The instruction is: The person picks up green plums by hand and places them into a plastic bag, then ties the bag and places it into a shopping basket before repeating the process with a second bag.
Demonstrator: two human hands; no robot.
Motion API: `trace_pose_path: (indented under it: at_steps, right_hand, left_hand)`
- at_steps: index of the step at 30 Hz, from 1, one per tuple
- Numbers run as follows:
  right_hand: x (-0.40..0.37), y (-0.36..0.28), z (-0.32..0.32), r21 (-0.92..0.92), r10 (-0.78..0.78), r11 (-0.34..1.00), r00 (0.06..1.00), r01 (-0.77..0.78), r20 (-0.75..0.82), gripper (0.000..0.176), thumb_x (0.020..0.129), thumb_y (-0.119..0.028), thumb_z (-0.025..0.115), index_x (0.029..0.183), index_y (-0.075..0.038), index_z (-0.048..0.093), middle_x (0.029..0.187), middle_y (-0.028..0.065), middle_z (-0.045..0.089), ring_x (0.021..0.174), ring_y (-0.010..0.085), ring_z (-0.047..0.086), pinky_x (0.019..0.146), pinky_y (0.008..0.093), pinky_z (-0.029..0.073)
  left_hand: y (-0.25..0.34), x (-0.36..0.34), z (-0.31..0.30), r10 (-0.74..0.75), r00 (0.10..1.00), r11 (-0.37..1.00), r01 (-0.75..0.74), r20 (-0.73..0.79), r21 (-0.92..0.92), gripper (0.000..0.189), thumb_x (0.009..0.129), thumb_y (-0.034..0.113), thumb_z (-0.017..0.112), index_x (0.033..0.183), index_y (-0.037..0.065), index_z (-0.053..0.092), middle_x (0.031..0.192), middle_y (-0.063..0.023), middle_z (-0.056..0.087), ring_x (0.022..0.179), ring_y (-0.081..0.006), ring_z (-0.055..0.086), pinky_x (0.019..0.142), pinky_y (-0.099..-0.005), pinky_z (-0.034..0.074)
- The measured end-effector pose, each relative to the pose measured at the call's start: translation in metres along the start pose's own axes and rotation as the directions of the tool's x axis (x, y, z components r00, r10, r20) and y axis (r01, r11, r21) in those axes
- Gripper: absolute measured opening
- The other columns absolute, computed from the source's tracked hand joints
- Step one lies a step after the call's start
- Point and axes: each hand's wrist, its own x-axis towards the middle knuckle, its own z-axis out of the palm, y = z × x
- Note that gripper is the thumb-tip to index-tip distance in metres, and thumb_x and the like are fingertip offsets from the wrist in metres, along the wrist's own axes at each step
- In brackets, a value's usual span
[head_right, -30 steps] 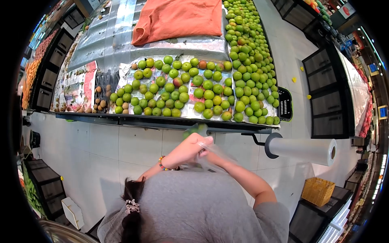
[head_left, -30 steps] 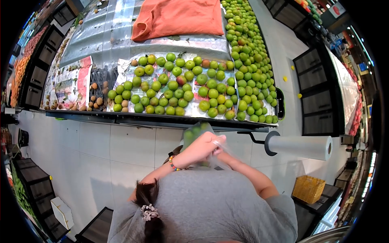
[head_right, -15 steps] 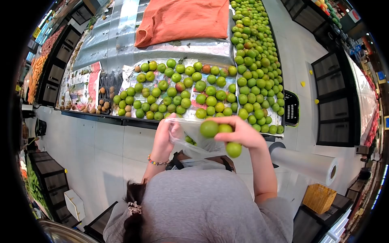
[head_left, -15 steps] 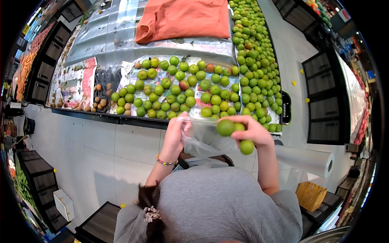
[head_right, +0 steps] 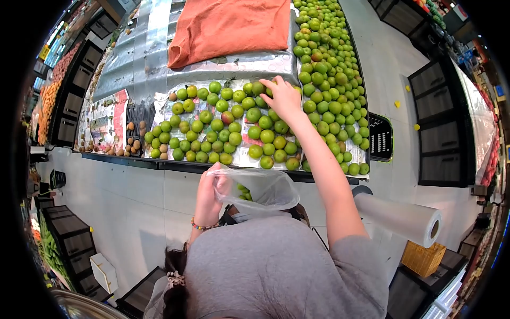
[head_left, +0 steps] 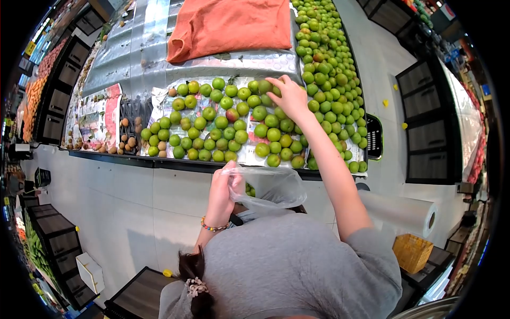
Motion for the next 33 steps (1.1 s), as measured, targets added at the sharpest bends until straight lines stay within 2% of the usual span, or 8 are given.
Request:
trace_pose_path:
  at_steps: [8, 11, 14, 15, 18, 24, 30, 33]
  right_hand:
    - [-0.043, -0.006, 0.008, -0.023, -0.030, 0.999, 0.992, 0.027, -0.120, 0.032, 0.074, -0.032, 0.062, 0.098, -0.011, 0.059, 0.115, 0.0097, 0.047, 0.112, 0.0281, 0.041, 0.094, 0.0407, 0.032]
    - [-0.023, -0.008, 0.005, -0.144, 0.005, 0.989, 0.975, -0.038, -0.222, 0.037, 0.076, -0.031, 0.060, 0.107, -0.012, 0.055, 0.121, 0.0110, 0.044, 0.116, 0.0295, 0.038, 0.096, 0.0407, 0.030]
    - [-0.017, 0.003, 0.012, 0.002, 0.010, 1.000, 0.994, -0.010, -0.105, 0.047, 0.077, -0.028, 0.058, 0.120, -0.015, 0.046, 0.128, 0.0115, 0.040, 0.118, 0.0320, 0.036, 0.098, 0.0425, 0.029]
    - [-0.021, 0.003, 0.004, 0.230, 0.016, 0.973, 0.997, -0.034, 0.080, 0.053, 0.079, -0.022, 0.055, 0.128, -0.017, 0.037, 0.133, 0.0109, 0.034, 0.121, 0.0333, 0.033, 0.099, 0.0450, 0.028]
    - [-0.046, -0.005, -0.004, 0.176, -0.021, 0.984, 0.997, 0.008, 0.075, 0.051, 0.079, -0.016, 0.052, 0.128, -0.016, 0.036, 0.135, 0.0105, 0.031, 0.123, 0.0321, 0.031, 0.100, 0.0434, 0.027]
    - [-0.053, 0.020, 0.023, 0.375, 0.215, 0.915, 0.966, -0.146, -0.147, 0.060, 0.082, -0.021, 0.049, 0.134, -0.007, 0.023, 0.134, 0.0183, 0.031, 0.125, 0.0343, 0.026, 0.101, 0.0397, 0.024]
    - [-0.049, 0.025, 0.032, 0.402, 0.387, 0.840, 0.922, -0.364, 0.026, 0.054, 0.088, -0.036, 0.036, 0.133, -0.009, 0.026, 0.133, 0.0252, 0.029, 0.128, 0.0347, 0.021, 0.103, 0.0400, 0.019]
    - [-0.069, 0.019, 0.024, 0.300, 0.227, 0.924, 0.972, -0.235, 0.062, 0.049, 0.091, -0.035, 0.030, 0.133, -0.010, 0.028, 0.136, 0.0212, 0.026, 0.128, 0.0333, 0.021, 0.104, 0.0403, 0.016]
  left_hand:
    - [-0.002, -0.007, -0.001, -0.012, 1.000, 1.000, 0.012, -0.019, 0.013, 0.041, 0.092, 0.026, 0.038, 0.054, 0.010, 0.038, 0.047, 0.0038, 0.034, 0.042, -0.0060, 0.029, 0.039, -0.0226, 0.021]
    - [0.001, -0.009, 0.007, -0.033, 0.999, 0.999, 0.032, 0.012, 0.043, 0.042, 0.092, 0.027, 0.039, 0.053, 0.010, 0.038, 0.047, 0.0037, 0.034, 0.042, -0.0060, 0.029, 0.039, -0.0226, 0.021]
    - [-0.004, -0.011, 0.005, -0.040, 0.999, 0.998, 0.039, 0.024, 0.055, 0.043, 0.092, 0.028, 0.039, 0.053, 0.010, 0.038, 0.047, 0.0036, 0.034, 0.042, -0.0060, 0.029, 0.039, -0.0228, 0.021]
    - [-0.004, -0.013, 0.006, -0.048, 0.999, 0.998, 0.047, 0.023, 0.050, 0.043, 0.092, 0.028, 0.039, 0.053, 0.010, 0.038, 0.047, 0.0035, 0.034, 0.042, -0.0061, 0.029, 0.039, -0.0228, 0.021]
    - [-0.003, -0.019, 0.005, -0.072, 0.997, 0.997, 0.070, 0.032, 0.043, 0.043, 0.092, 0.027, 0.038, 0.053, 0.010, 0.037, 0.047, 0.0035, 0.034, 0.042, -0.0061, 0.029, 0.039, -0.0227, 0.021]
    - [-0.006, -0.034, -0.004, -0.100, 0.984, 0.992, 0.088, 0.145, 0.090, 0.044, 0.092, 0.030, 0.039, 0.054, 0.009, 0.036, 0.050, 0.0044, 0.034, 0.044, -0.0047, 0.028, 0.041, -0.0215, 0.021]
    - [-0.008, -0.045, -0.008, -0.122, 0.968, 0.990, 0.103, 0.221, 0.097, 0.046, 0.091, 0.031, 0.039, 0.051, 0.009, 0.036, 0.048, 0.0038, 0.034, 0.043, -0.0058, 0.028, 0.041, -0.0220, 0.021]
    - [-0.010, -0.048, -0.016, -0.116, 0.973, 0.989, 0.095, 0.202, 0.112, 0.046, 0.091, 0.032, 0.040, 0.052, 0.009, 0.036, 0.048, 0.0036, 0.034, 0.043, -0.0057, 0.028, 0.040, -0.0219, 0.021]
